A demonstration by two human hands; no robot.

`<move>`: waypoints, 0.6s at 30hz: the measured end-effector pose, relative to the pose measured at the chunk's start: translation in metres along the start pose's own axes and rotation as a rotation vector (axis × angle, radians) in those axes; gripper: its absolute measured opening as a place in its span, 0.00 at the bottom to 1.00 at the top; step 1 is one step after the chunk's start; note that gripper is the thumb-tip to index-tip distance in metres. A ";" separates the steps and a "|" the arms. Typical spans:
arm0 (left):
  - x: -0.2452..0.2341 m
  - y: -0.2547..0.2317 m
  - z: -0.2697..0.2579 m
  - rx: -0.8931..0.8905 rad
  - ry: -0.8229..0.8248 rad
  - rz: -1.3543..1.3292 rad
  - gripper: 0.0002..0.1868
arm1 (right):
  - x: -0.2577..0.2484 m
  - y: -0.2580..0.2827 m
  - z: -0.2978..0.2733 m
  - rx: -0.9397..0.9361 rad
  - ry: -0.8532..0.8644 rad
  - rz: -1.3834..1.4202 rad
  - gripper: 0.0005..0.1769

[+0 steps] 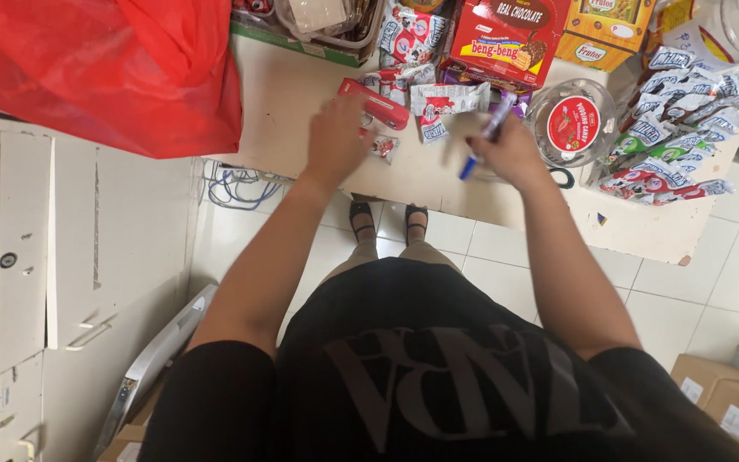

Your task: The person packs various snack items into a red plastic bag, then uses a marker to write on individual snack wrappers before placing them into a clear plastic bag. The person handles multiple snack packages and organizes them on the counter.

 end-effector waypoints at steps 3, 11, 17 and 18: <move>0.010 0.036 0.033 -0.180 -0.031 0.132 0.29 | -0.005 -0.054 0.011 0.078 -0.008 -0.405 0.50; 0.046 0.065 0.061 -0.455 0.030 0.054 0.22 | -0.023 -0.026 -0.019 -0.035 -0.382 -0.374 0.41; 0.030 0.033 0.069 -0.185 -0.088 -0.043 0.06 | -0.022 0.072 -0.015 -0.588 -0.521 -0.538 0.37; 0.025 0.029 0.070 -0.180 -0.087 -0.164 0.07 | -0.024 0.075 -0.009 -0.600 -0.514 -0.511 0.33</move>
Point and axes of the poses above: each hand's wrist, its own z-axis towards the middle knuckle, its own x-axis out of the palm, y = z × x, the point moved 9 cm from there along z, towards the middle knuckle, and after that the axes turned 4 degrees about -z, right-handed, at the moved point
